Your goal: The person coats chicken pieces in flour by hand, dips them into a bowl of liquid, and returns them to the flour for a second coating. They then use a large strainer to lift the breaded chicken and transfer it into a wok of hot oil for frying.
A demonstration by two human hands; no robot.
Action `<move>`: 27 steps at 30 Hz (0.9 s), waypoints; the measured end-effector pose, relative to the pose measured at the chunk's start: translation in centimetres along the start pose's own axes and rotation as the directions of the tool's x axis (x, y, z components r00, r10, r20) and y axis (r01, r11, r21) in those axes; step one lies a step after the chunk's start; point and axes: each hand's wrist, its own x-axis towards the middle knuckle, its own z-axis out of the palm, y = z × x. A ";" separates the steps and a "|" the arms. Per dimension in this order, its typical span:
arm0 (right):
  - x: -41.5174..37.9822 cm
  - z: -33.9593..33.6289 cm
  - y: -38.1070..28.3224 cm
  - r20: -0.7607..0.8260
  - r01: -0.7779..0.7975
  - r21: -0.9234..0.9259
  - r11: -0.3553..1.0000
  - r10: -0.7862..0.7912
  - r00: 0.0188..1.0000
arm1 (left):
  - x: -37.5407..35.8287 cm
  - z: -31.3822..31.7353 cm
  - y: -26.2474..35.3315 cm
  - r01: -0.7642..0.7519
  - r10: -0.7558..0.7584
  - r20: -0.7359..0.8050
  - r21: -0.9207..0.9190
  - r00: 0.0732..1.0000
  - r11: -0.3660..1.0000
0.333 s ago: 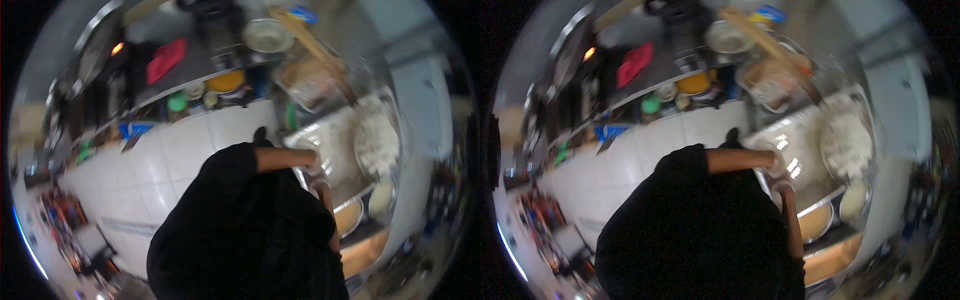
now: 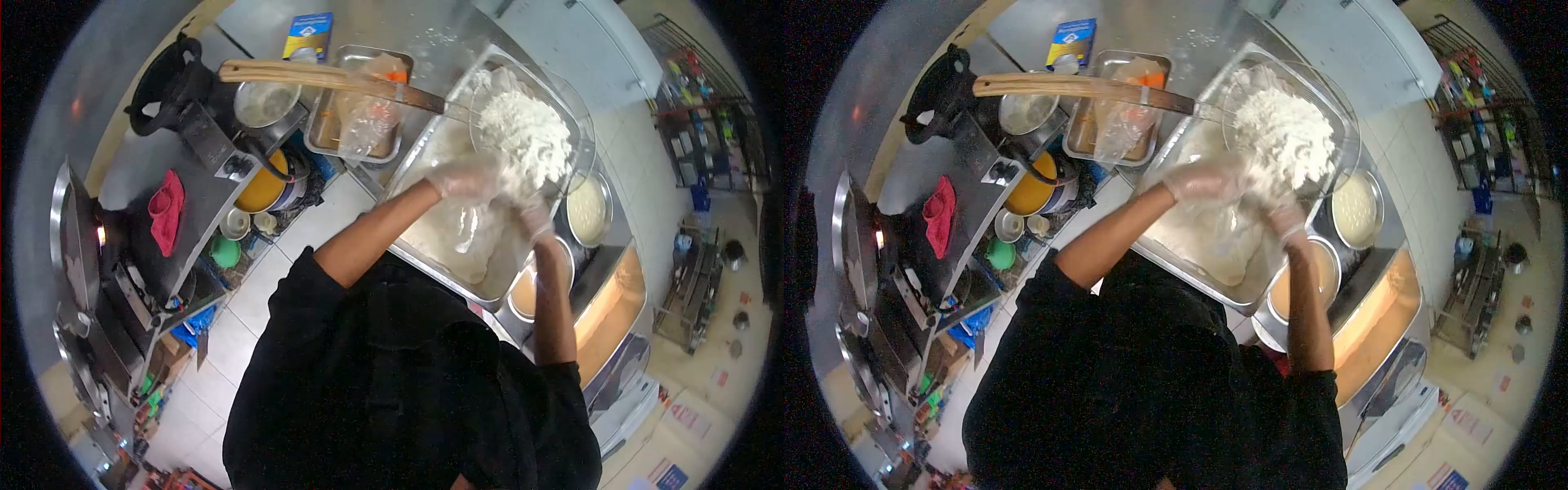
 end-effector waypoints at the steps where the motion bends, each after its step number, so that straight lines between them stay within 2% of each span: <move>1: 1.5 -2.8 3.9 -0.038 0.159 -0.201 0.967 -0.170 0.985 | 0.9 0.2 -1.2 -0.138 0.041 -0.255 -0.377 0.966 0.916; 2: 2.5 -5.6 3.8 0.049 0.126 -0.040 0.991 -0.124 0.991 | 1.7 0.4 -2.3 -0.337 -0.029 -0.483 -0.650 0.875 0.681; 4: 2.3 -7.5 2.4 0.065 0.265 -0.145 0.953 -0.258 0.964 | 1.5 -0.8 -2.8 -0.119 -0.022 -0.458 -0.277 0.889 0.953; 5: 2.2 -7.3 1.3 0.049 0.397 -0.414 0.819 -0.416 0.908 | 1.2 -0.5 -3.0 -0.090 -0.099 -0.421 -0.406 0.902 0.910; 7: 1.3 -5.5 -0.7 -0.036 0.282 -0.434 0.856 -0.329 0.944 | 0.5 0.2 -3.3 -0.026 -0.250 -0.338 -0.639 0.908 0.769; 8: 0.1 -3.6 -1.8 -0.074 0.048 -0.165 0.985 -0.061 0.995 | -0.9 -1.0 -2.7 0.227 -0.279 -0.138 -0.306 0.950 0.925; 9: -0.8 -1.9 -2.4 -0.034 -0.205 0.116 0.972 0.210 0.977 | -1.6 1.3 -2.8 0.188 -0.238 -0.161 -0.276 0.958 0.943; 10: -1.1 -0.6 -1.4 0.104 -0.093 -0.155 0.984 0.110 0.989 | -2.0 4.9 -3.0 0.147 -0.195 -0.180 -0.247 0.964 0.958; 11: -0.7 1.1 1.8 0.174 0.040 -0.413 0.910 0.036 0.984 | -2.4 7.7 -2.9 0.161 -0.173 -0.070 -0.157 0.982 0.974; 12: -0.3 2.9 4.9 0.242 0.186 -0.625 0.758 -0.038 0.970 | -2.7 10.0 -2.6 0.161 -0.158 0.043 -0.065 0.987 0.985; 13: 0.3 4.5 8.1 0.245 0.272 -0.805 0.527 -0.122 0.962 | -3.1 11.5 -1.7 0.181 -0.178 0.072 -0.044 0.981 0.982; 15: -0.1 6.0 8.2 0.339 0.318 -0.877 0.359 -0.005 0.941 | -3.9 12.9 0.1 0.225 -0.223 0.125 -0.001 0.967 0.974; 17: -0.5 5.9 8.0 0.451 0.318 -0.810 0.493 0.176 0.875 | -5.1 12.7 1.0 0.164 -0.075 0.297 -0.289 0.952 0.943; 18: -0.3 5.3 7.4 0.537 0.240 -0.689 0.684 0.259 0.803 | -5.8 12.6 1.3 0.154 0.014 0.365 -0.425 0.931 0.892; 20: -1.1 3.6 7.8 0.559 -0.092 -0.425 0.900 0.342 0.755 | -6.5 13.0 1.8 0.145 0.020 0.386 -0.393 0.922 0.908; 22: -2.9 1.2 12.2 0.519 0.013 -0.409 0.913 0.221 0.826 | -6.4 13.6 2.4 0.114 0.054 0.385 -0.399 0.921 0.910; 24: -4.7 1.2 13.1 0.464 0.120 -0.392 0.912 0.083 0.882 | -5.6 14.8 2.5 0.058 0.117 0.370 -0.430 0.922 0.901; 25: -5.2 1.7 13.6 0.563 0.235 -0.587 0.775 0.182 0.806 | -5.1 15.3 2.4 0.031 0.143 0.357 -0.440 0.923 0.897; 26: -5.5 4.0 7.9 0.620 0.368 -0.720 0.588 0.306 0.723 | -4.6 17.0 2.7 0.016 0.142 0.304 -0.465 0.942 0.885; 27: -5.4 5.4 4.7 0.628 0.509 -0.778 0.369 0.443 0.640 | -4.0 19.6 3.1 0.002 0.138 0.250 -0.490 0.958 0.872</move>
